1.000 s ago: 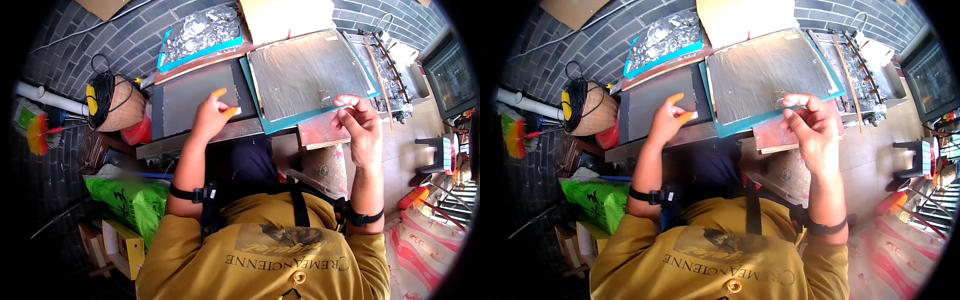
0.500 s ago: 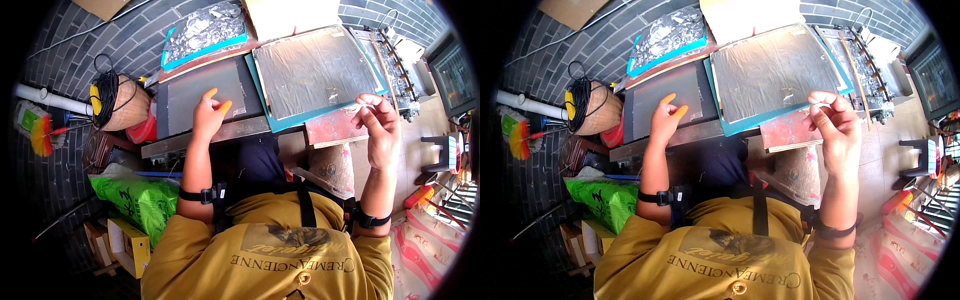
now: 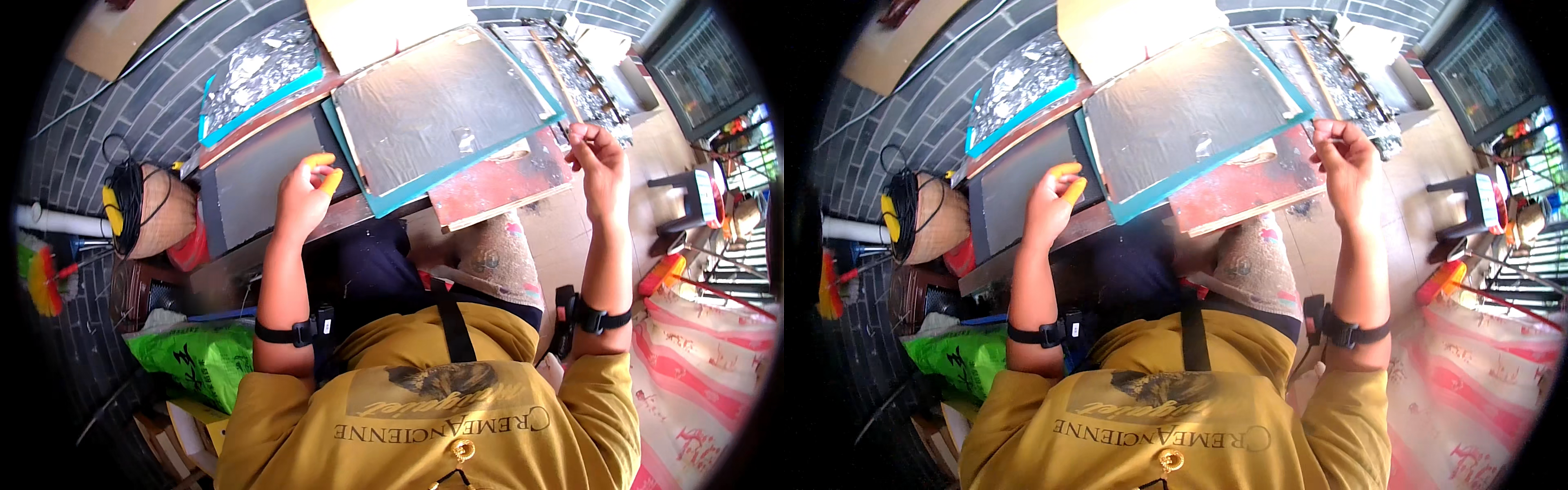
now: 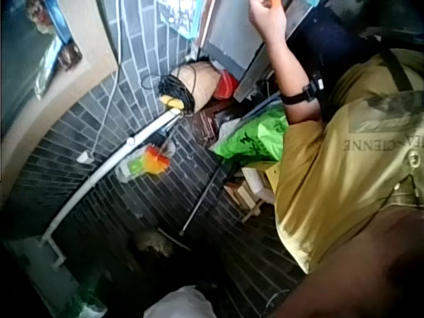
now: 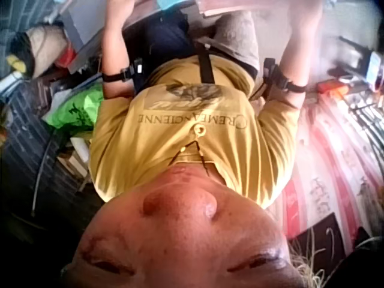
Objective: The person peels a sheet of aluminum foil from a flat board using a wooden stick to lift the edge and their fingers to pull it away. They then place the peeled foil into a blue tray and repeat the process with another sheet.
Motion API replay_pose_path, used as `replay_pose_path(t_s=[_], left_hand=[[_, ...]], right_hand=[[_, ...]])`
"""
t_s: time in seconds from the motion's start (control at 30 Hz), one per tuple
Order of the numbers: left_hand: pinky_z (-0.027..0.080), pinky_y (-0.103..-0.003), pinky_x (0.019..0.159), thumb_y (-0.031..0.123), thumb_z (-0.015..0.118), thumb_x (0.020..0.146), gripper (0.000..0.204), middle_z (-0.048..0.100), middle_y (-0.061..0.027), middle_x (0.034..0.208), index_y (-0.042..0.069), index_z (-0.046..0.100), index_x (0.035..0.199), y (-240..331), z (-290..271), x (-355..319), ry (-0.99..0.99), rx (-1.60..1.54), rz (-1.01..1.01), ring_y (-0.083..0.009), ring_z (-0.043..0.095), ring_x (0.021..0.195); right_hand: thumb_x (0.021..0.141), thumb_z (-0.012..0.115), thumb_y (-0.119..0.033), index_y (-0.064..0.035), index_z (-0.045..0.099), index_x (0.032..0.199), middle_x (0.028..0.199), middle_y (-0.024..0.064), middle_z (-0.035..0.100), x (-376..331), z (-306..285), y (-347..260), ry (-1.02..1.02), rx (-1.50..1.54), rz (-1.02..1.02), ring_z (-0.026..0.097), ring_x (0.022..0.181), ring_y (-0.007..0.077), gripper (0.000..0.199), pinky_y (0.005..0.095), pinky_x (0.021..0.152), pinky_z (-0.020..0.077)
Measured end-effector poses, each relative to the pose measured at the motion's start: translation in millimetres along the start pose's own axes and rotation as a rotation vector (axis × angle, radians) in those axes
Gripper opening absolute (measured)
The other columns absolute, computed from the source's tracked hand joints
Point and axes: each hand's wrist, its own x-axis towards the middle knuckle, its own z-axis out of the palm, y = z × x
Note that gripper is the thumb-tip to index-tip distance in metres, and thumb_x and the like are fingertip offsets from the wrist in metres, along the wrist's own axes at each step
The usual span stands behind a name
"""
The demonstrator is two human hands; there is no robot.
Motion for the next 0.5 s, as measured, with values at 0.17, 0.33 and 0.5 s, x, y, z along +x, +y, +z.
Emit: replay_pose_path(t_s=[0.17,0.33,0.5], left_hand=[[0.048,-0.029,0.065,0.007,0.073,0.074,0.040,0.063,-0.0065,0.092,0.010,0.060,0.112,55.8,37.6,-8.1,0.114,-0.013,0.336,-0.0162,0.057,0.072],[0.047,-0.032,0.081,0.009,0.073,0.074,0.049,0.058,-0.0123,0.111,0.007,0.056,0.120,99.1,79.6,-8.3,0.100,0.179,0.752,-0.0242,0.057,0.099],[0.047,-0.029,0.071,0.001,0.065,0.078,0.047,0.062,-0.0061,0.103,0.009,0.054,0.123,102.9,94.5,17.6,0.007,0.087,0.752,-0.0199,0.057,0.089]], right_hand=[[0.085,0.064,-0.013,-0.0009,0.064,0.096,0.082,0.0043,0.063,37.1,-35.7,37.8,0.183,-0.333,-0.080,0.057,0.070,0.0116,0.016,0.0252,0.068,0.0464],[0.078,0.069,-0.021,-0.0025,0.066,0.093,0.085,0.0130,0.066,64.3,-59.7,76.8,0.249,-0.802,-0.207,0.063,0.075,0.0264,0.023,0.0339,0.074,0.0490],[0.077,0.070,-0.029,0.0038,0.063,0.091,0.080,0.0196,0.065,70.6,-52.9,81.4,0.153,-0.842,-0.101,0.064,0.076,0.0321,0.036,0.0390,0.071,0.0500]])
